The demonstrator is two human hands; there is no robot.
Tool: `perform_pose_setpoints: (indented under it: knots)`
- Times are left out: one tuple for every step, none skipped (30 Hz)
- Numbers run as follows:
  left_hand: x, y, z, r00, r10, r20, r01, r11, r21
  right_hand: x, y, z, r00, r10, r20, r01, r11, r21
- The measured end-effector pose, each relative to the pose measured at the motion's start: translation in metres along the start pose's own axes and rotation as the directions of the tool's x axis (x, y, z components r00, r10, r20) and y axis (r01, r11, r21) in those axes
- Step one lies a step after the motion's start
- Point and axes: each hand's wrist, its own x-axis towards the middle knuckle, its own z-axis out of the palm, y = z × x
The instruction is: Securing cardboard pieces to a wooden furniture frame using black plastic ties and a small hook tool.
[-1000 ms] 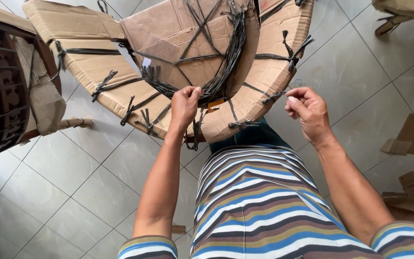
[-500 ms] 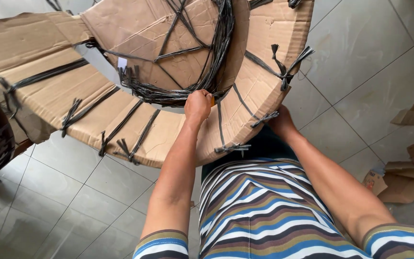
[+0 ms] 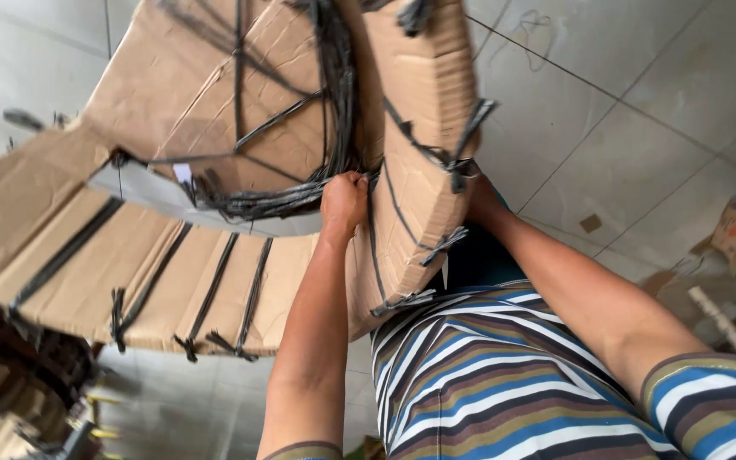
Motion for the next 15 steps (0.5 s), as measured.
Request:
perform_pose_setpoints:
  knots:
    - [0.001,-0.005,0.003,1.000,0.013,0.014,-0.013,1.000,0.013,-0.001,0.002,0.005,1.000,0.016,-0.002,-0.016,1.000,-0.014]
    - [0.010,-0.006,0.013,0.999,0.023,0.029,-0.024,0.999,0.038,0.019,0.043,0.012,0.999,0.034,-0.010,-0.034,0.999,0.010]
    - [0.020,-0.010,0.018,0.998,0.064,0.025,-0.064,0.998,0.015,0.039,0.081,0.025,0.998,-0.017,-0.067,0.013,0.998,-0.060]
    - [0.029,-0.014,0.024,0.994,0.104,0.021,-0.104,0.995,-0.010,0.059,0.120,0.039,0.990,-0.069,-0.120,0.053,0.990,-0.133]
    - [0.033,-0.019,0.025,0.991,0.132,0.037,-0.133,0.991,0.017,0.062,0.120,0.050,0.988,-0.050,-0.149,0.034,0.994,-0.106]
    - [0.039,-0.023,0.026,0.984,0.174,0.048,-0.175,0.985,0.007,0.067,0.119,0.061,0.972,-0.121,-0.202,0.104,0.991,-0.089]
    - [0.040,-0.029,0.032,0.976,0.209,0.066,-0.208,0.978,-0.012,0.066,0.124,0.070,0.951,-0.183,-0.251,0.167,0.982,-0.084]
    - [0.045,-0.015,0.032,0.969,0.229,0.090,-0.230,0.973,0.005,0.060,0.111,0.061,0.949,-0.156,-0.274,0.143,0.987,-0.067]
    - [0.038,-0.017,0.024,0.965,0.250,0.083,-0.251,0.968,-0.003,0.049,0.091,0.065,0.938,-0.250,-0.242,0.253,0.967,-0.019]
    - [0.031,-0.019,0.015,0.959,0.272,0.075,-0.271,0.962,-0.012,0.039,0.070,0.069,0.914,-0.342,-0.218,0.357,0.933,0.033]
    - [0.036,-0.032,0.016,0.955,0.286,0.076,-0.288,0.957,0.022,0.023,0.040,0.067,0.909,-0.339,-0.243,0.363,0.930,0.060]
    - [0.042,-0.043,0.015,0.953,0.291,0.087,-0.290,0.957,-0.027,0.006,0.011,0.063,0.906,-0.368,-0.211,0.388,0.919,0.063]
    - [0.048,-0.052,0.023,0.947,0.300,0.114,-0.292,0.953,-0.085,-0.014,-0.010,0.053,0.905,-0.384,-0.180,0.400,0.915,0.059]
    - [0.053,-0.048,0.023,0.940,0.317,0.130,-0.312,0.948,-0.060,-0.014,-0.016,0.055,0.906,-0.368,-0.209,0.391,0.917,0.078]
    - [0.050,-0.051,0.025,0.939,0.310,0.149,-0.309,0.951,-0.033,-0.018,-0.020,0.062,0.898,-0.391,-0.200,0.406,0.913,0.037]
